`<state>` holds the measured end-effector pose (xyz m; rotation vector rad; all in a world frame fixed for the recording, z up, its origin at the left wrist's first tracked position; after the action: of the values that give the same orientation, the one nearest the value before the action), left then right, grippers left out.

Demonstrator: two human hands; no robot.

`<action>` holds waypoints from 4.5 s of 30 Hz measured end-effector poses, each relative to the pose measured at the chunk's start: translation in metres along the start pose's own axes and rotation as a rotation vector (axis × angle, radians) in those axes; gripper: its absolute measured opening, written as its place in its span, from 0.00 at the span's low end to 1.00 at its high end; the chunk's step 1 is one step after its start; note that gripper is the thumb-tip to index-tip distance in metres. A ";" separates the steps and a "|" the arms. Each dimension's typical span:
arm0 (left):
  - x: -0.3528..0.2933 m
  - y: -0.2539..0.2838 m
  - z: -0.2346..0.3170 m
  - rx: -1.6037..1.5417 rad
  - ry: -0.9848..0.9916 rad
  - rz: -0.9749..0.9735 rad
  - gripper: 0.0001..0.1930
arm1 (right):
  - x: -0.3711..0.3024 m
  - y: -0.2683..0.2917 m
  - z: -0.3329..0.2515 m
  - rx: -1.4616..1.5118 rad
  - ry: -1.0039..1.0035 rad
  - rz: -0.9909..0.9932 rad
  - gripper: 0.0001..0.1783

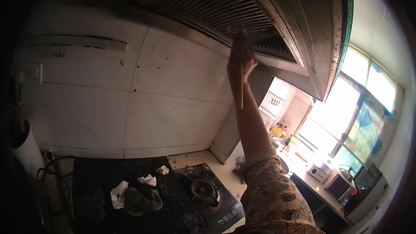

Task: The person cleans the underside of a kitchen range hood using a cloth and paper towels. They repeatedly wipe the metal surface, rinse the cloth at the sink, and continue wiping different sections of the hood.

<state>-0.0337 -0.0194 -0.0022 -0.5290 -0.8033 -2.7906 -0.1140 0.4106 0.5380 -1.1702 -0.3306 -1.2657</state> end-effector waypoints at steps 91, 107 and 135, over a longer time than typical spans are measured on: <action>0.003 0.007 0.014 0.095 -0.063 0.101 0.05 | -0.037 -0.098 -0.008 -0.107 -0.234 -0.293 0.10; 0.022 0.018 0.061 -0.137 0.037 0.100 0.06 | -0.067 0.067 -0.088 1.946 -2.098 -0.163 0.16; 0.150 -0.088 0.229 -1.709 0.772 -0.481 0.03 | -0.037 0.213 -0.226 1.022 -0.601 -0.958 0.33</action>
<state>-0.1301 0.1661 0.1946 0.6920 1.8712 -2.8793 -0.0309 0.2168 0.3075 -0.4090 -1.9004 -1.1825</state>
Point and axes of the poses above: each hand's wrist, its own x-axis towards the middle knuckle, its own y-axis out of the back of the hand, z = x × y, the point moved 3 cm from there along x, towards the middle knuckle, and after that the axes turned 12 degrees about z, right-handed, at the moved point
